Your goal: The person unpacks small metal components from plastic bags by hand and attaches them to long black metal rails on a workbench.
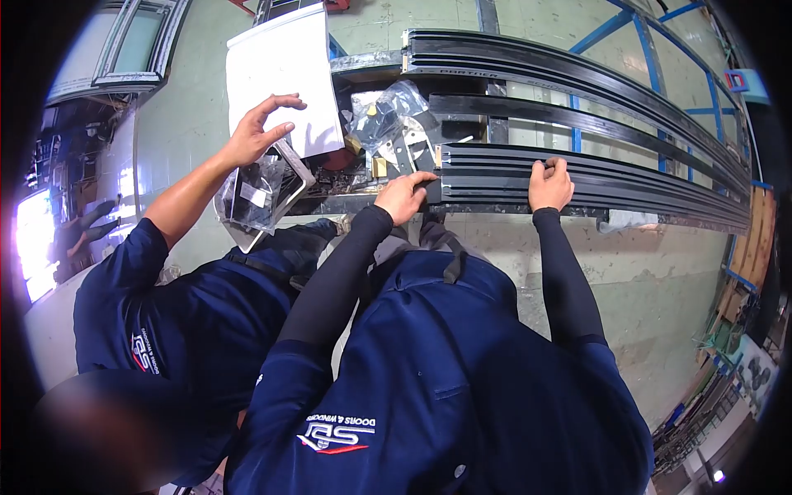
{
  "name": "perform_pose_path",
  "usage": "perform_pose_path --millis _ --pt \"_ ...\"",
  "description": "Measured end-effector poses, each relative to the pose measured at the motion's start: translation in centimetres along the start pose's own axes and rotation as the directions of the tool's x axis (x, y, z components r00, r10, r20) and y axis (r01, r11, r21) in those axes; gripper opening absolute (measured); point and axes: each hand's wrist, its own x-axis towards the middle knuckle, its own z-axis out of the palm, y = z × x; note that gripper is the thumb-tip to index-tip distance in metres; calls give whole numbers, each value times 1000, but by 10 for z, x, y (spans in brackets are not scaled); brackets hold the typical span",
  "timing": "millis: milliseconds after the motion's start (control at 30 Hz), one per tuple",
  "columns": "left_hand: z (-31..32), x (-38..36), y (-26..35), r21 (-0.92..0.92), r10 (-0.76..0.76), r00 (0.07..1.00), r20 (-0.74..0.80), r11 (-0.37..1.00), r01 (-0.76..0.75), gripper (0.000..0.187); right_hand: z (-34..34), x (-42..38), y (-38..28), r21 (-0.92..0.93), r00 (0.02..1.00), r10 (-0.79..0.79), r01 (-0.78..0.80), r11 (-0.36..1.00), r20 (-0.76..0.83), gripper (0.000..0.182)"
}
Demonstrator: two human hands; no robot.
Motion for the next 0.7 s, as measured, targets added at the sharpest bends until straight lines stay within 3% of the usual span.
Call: perform_pose_path --millis 200,433,700 --pt "-7 -6 21 109 -110 994 27 988 107 65 1 -1 0 -4 1000 -24 24 1000 -4 22" --pt "6 -10 16 119 -34 993 -117 992 48 54 -3 -5 0 -12 997 -83 83 996 -4 22" --pt "6 -10 19 132 -93 988 -127 985 110 53 -2 -5 1 -48 995 -100 101 994 21 24"
